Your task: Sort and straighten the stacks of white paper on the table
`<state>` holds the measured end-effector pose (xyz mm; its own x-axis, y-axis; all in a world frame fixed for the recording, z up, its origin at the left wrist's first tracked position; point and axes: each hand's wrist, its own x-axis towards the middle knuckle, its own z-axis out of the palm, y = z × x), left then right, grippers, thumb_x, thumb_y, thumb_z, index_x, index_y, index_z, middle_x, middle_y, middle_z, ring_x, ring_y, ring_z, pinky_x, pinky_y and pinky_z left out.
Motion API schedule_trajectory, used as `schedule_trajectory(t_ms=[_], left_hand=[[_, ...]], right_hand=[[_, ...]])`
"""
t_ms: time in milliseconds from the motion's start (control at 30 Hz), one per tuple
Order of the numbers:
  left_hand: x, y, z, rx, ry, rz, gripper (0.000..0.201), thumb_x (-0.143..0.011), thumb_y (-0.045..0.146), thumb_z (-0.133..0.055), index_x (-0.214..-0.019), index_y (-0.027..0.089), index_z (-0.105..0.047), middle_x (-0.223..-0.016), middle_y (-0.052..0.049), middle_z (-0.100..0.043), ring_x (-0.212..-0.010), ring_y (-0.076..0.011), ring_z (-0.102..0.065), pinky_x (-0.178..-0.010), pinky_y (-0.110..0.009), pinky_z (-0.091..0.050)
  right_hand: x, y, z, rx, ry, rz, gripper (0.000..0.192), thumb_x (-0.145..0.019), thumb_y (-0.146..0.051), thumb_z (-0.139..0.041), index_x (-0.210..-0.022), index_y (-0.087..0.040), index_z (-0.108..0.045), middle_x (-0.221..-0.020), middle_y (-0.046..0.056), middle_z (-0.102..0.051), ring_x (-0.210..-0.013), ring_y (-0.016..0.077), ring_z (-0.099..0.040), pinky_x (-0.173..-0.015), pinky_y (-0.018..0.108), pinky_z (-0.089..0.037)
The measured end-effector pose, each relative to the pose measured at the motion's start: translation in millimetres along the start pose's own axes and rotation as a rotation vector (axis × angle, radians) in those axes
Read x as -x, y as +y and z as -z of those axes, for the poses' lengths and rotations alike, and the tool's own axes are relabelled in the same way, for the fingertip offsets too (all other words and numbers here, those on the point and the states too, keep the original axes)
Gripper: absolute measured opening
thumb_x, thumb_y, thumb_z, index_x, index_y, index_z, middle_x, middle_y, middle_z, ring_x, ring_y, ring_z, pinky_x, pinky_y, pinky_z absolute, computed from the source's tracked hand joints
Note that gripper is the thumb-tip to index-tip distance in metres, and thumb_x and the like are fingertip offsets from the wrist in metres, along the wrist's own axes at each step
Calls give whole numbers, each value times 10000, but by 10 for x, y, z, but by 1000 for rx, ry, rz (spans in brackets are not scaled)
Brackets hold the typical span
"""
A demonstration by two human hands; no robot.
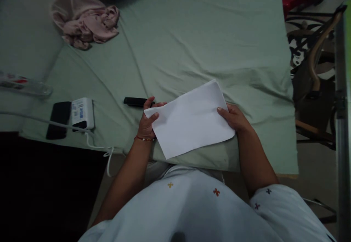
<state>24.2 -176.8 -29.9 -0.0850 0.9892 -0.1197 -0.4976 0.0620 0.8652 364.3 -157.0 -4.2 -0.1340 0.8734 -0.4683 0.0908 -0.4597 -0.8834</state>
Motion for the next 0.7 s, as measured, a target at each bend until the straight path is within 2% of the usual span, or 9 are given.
schedule_trajectory(t_ms=[133, 333, 433, 500, 567, 633, 700], left_hand=[[-18, 2, 20, -5, 32, 23, 672, -667, 312, -938, -1269, 311, -640, -1049, -18, -767, -1116, -235, -717, -998, -378, -554], [-8, 52, 2, 54, 85, 120, 647, -691, 372, -908, -1283, 281, -663, -1300, -87, -739, -1202, -301, -697, -1009, -450, -569], [15, 63, -6, 29, 119, 224, 630, -644, 424, -929, -1193, 205, -712, -1188, -122, -780, -1176, -348, -714, -999, -487, -581], [31, 61, -14, -26, 163, 256, 571, -609, 424, -948, -1072, 166, -738, -1053, -124, -807, -1114, -363, -739, -965, -489, -600], [47, 57, -33, -74, 194, 252, 527, -595, 429, -955, -989, 151, -742, -954, -114, -813, -1047, -359, -759, -924, -477, -616], [63, 55, -60, -101, 198, 241, 516, -591, 451, -955, -954, 149, -747, -897, -104, -811, -983, -349, -773, -878, -462, -628], [78, 54, -86, -120, 188, 232, 507, -591, 467, -952, -935, 152, -753, -859, -93, -808, -933, -338, -779, -837, -447, -634]], right_hand=[[8, 3, 13, 27, -44, 8, 503, -719, -704, -785, -812, -226, -658, -682, 34, -679, -528, 176, -579, -457, 308, -446], [2, 60, 42, -30, 46, 38, 479, -687, -677, -813, -818, -237, -675, -695, 22, -698, -529, 175, -592, -464, 311, -478], [-1, 67, 60, 23, 42, 61, 473, -728, -694, -761, -828, -240, -673, -708, 23, -700, -545, 186, -606, -485, 325, -496], [-11, 49, 81, 151, 37, 86, 448, -799, -682, -693, -868, -239, -682, -747, 33, -712, -589, 203, -628, -523, 342, -516], [-28, 11, 106, 369, 83, 143, 399, -852, -612, -660, -980, -236, -703, -817, 53, -734, -682, 235, -667, -617, 385, -559], [-46, -46, 118, 587, 211, 244, 421, -864, -510, -668, -1174, -226, -685, -948, 88, -756, -829, 280, -702, -771, 459, -588], [-62, -123, 96, 752, 362, 396, 523, -868, -437, -667, -1335, -208, -618, -1151, 147, -736, -1033, 336, -694, -938, 549, -555]])
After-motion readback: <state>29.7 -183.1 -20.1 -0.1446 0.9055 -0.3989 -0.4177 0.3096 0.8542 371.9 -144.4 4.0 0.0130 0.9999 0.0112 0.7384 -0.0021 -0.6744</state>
